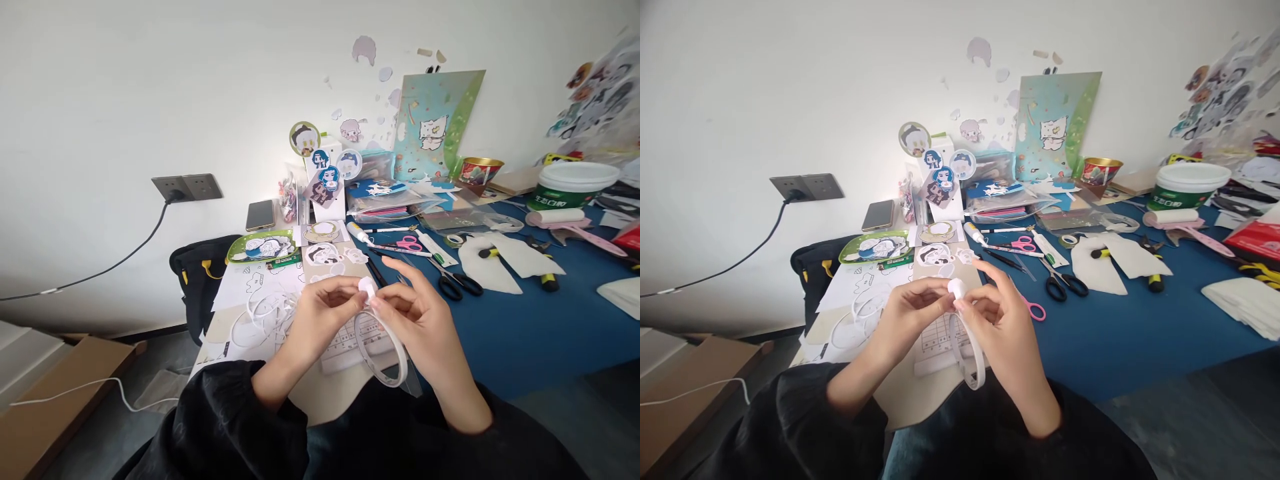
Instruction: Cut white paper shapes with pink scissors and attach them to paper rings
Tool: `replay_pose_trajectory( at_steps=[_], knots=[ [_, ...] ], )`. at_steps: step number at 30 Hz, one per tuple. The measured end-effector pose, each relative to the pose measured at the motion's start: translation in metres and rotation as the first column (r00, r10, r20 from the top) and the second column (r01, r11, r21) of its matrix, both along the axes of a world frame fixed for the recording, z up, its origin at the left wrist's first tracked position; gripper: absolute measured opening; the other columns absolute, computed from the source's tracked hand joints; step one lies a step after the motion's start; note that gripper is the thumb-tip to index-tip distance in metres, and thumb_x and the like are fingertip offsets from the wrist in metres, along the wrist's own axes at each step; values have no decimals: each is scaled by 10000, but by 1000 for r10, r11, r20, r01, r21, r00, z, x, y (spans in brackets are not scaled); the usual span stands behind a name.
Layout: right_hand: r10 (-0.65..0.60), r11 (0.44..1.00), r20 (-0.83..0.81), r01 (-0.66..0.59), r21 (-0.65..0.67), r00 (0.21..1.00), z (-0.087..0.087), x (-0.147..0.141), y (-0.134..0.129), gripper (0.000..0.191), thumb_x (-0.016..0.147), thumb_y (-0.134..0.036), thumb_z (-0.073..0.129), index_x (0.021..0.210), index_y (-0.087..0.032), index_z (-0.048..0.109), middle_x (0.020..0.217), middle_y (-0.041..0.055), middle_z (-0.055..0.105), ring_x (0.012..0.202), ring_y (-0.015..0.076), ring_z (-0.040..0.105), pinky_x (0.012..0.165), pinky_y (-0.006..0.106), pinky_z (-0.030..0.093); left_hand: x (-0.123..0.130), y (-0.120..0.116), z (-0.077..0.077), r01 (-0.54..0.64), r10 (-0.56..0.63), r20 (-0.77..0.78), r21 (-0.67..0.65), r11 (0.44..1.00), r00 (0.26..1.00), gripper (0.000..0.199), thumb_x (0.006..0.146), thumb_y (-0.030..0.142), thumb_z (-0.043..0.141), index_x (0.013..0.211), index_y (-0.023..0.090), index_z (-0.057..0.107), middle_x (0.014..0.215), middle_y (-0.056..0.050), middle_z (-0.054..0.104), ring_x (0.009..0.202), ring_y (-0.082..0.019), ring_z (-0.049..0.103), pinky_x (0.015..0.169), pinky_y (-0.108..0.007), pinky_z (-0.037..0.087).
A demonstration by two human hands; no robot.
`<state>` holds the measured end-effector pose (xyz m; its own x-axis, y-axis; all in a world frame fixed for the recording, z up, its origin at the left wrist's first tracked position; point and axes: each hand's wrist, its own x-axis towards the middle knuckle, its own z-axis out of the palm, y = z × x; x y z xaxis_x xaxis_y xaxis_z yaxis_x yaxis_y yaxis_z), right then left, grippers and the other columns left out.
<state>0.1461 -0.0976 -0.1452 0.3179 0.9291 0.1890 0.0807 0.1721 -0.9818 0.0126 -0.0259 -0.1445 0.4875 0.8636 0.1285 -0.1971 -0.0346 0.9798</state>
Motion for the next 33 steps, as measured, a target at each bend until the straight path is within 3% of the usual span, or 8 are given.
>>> replay_pose_trajectory(
  at_steps=[4,8,18,25,33],
  knots=[
    [16,999,94,-19,31,995,-2,2,0,281,836,-273,619,1094,-289,509,785,-24,629,582,125,553,527,242,468,0,-2,4,18,-17,-81,18,1000,997,97,778,220,682,819,180,761,773,-23,731,685,-133,634,682,-235,522],
    [34,999,192,-41,33,981,-1,2,1,147,881,-288,553,1019,-259,509,960,11,602,609,114,530,537,248,431,-1,-2,6,49,-48,-88,13,999,995,153,808,245,648,865,171,769,838,-51,743,753,-170,647,743,-279,531],
    [13,1000,271,-13,-3,962,2,0,2,113,908,-308,498,996,-239,491,1092,46,557,721,136,552,583,258,418,-1,-4,9,38,-39,-124,-9,999,991,178,809,272,643,887,182,774,900,-56,761,867,-220,684,809,-306,535],
    [15,1000,283,-10,-18,959,3,-1,2,91,908,-272,499,984,-260,450,956,-3,582,649,116,522,562,240,392,0,-5,9,36,-37,-119,-10,999,992,172,813,267,640,890,189,772,903,-46,766,904,-226,689,817,-305,538],
    [37,999,297,-38,-2,954,5,-2,4,88,911,-255,484,993,-258,452,830,-10,604,709,148,552,605,254,410,0,-6,9,2,-1,-134,8,1000,991,145,796,244,651,843,191,778,868,-44,768,876,-228,689,802,-308,537]
  ],
)
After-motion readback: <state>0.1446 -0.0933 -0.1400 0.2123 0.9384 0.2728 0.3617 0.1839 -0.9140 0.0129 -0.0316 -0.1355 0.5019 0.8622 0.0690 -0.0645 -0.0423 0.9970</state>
